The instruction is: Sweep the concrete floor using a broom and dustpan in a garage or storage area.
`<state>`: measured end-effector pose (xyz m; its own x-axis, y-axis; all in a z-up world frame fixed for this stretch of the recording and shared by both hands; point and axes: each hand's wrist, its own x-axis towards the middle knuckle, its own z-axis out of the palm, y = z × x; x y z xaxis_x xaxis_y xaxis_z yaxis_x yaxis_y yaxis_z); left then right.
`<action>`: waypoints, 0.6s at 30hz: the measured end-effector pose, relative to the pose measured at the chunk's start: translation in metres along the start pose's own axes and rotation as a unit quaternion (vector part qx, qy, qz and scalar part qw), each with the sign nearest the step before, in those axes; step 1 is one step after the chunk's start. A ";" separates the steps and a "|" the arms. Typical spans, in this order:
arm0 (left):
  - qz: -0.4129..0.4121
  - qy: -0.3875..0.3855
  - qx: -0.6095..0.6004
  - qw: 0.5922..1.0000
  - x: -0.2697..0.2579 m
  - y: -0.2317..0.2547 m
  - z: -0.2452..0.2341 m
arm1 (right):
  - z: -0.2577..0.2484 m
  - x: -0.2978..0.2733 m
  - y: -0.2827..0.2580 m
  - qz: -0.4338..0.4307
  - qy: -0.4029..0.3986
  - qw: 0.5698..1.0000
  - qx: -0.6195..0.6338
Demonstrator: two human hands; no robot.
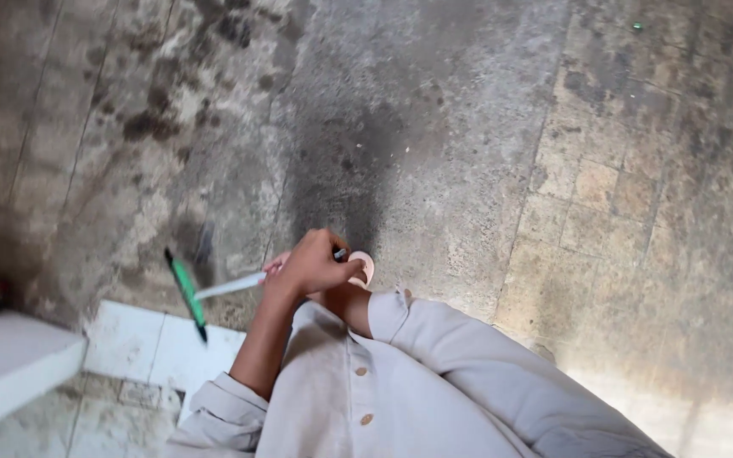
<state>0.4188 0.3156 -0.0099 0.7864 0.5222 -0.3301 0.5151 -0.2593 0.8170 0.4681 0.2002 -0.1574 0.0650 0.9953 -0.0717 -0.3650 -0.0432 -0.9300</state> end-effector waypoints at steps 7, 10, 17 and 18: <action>0.067 0.038 -0.036 0.996 -0.001 -0.019 0.044 | -0.032 0.000 -0.085 0.055 -0.019 0.993 0.101; 0.212 0.055 -0.112 0.969 0.031 -0.003 0.056 | -0.077 0.004 -0.062 0.069 -0.016 0.989 0.132; 0.295 0.072 -0.201 0.931 0.056 0.025 0.056 | -0.188 0.060 -0.027 0.228 0.175 0.929 0.234; 0.321 0.084 -0.228 0.916 0.052 0.024 0.052 | -0.224 0.064 0.027 0.353 0.219 0.849 0.327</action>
<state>0.4902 0.2940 -0.0324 0.7944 0.5084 0.3322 -0.2603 -0.2092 0.9426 0.6708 0.2429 -0.2676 -0.0975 0.6073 -0.7885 -0.8849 -0.4155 -0.2106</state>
